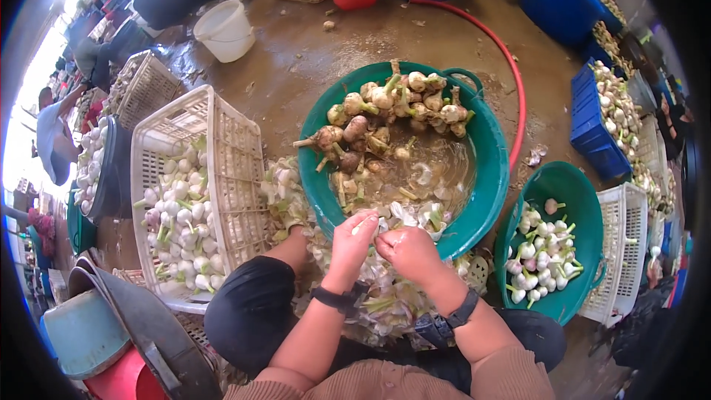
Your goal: Peeling the outer layers and cleaning garlic bulbs by hand in an agricultural processing facility.
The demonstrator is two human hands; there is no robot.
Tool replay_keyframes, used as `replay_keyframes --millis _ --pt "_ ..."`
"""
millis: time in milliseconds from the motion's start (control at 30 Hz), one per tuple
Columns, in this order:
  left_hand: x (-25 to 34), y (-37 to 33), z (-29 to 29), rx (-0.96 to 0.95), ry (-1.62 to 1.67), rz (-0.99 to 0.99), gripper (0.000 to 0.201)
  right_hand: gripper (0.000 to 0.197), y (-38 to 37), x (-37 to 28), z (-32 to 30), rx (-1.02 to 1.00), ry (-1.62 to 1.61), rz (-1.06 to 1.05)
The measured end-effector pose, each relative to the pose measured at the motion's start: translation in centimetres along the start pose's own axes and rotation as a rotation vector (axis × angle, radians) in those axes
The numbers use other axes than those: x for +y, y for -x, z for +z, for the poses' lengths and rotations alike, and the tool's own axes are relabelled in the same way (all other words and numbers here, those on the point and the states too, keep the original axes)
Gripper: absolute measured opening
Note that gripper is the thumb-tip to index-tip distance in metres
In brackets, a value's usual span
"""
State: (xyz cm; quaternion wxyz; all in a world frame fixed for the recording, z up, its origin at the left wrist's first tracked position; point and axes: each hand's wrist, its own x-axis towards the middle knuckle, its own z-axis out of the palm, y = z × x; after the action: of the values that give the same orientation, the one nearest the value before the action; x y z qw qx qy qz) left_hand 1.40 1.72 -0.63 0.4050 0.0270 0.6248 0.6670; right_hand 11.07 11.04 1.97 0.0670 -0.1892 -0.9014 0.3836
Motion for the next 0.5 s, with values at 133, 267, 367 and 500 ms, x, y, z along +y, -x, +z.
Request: replay_keyframes --millis 133,267,367,500 --pt "0.4 1.1 0.3 -0.034 0.010 -0.081 0.024 0.015 1.0 -0.4 0.4 0.059 -0.189 0.151" --pt "0.4 2.0 0.9 -0.127 0.044 -0.024 0.029 0.024 1.4 0.8 1.6 -0.030 -1.267 0.897" --pt "0.8 1.7 -0.6 -0.293 0.084 0.056 0.034 0.025 2.2 0.7 1.5 0.008 -1.119 0.696" --pt "0.7 0.9 -1.7 -0.368 -0.100 -0.039 0.038 0.021 2.3 0.1 1.9 0.282 -0.355 0.094"
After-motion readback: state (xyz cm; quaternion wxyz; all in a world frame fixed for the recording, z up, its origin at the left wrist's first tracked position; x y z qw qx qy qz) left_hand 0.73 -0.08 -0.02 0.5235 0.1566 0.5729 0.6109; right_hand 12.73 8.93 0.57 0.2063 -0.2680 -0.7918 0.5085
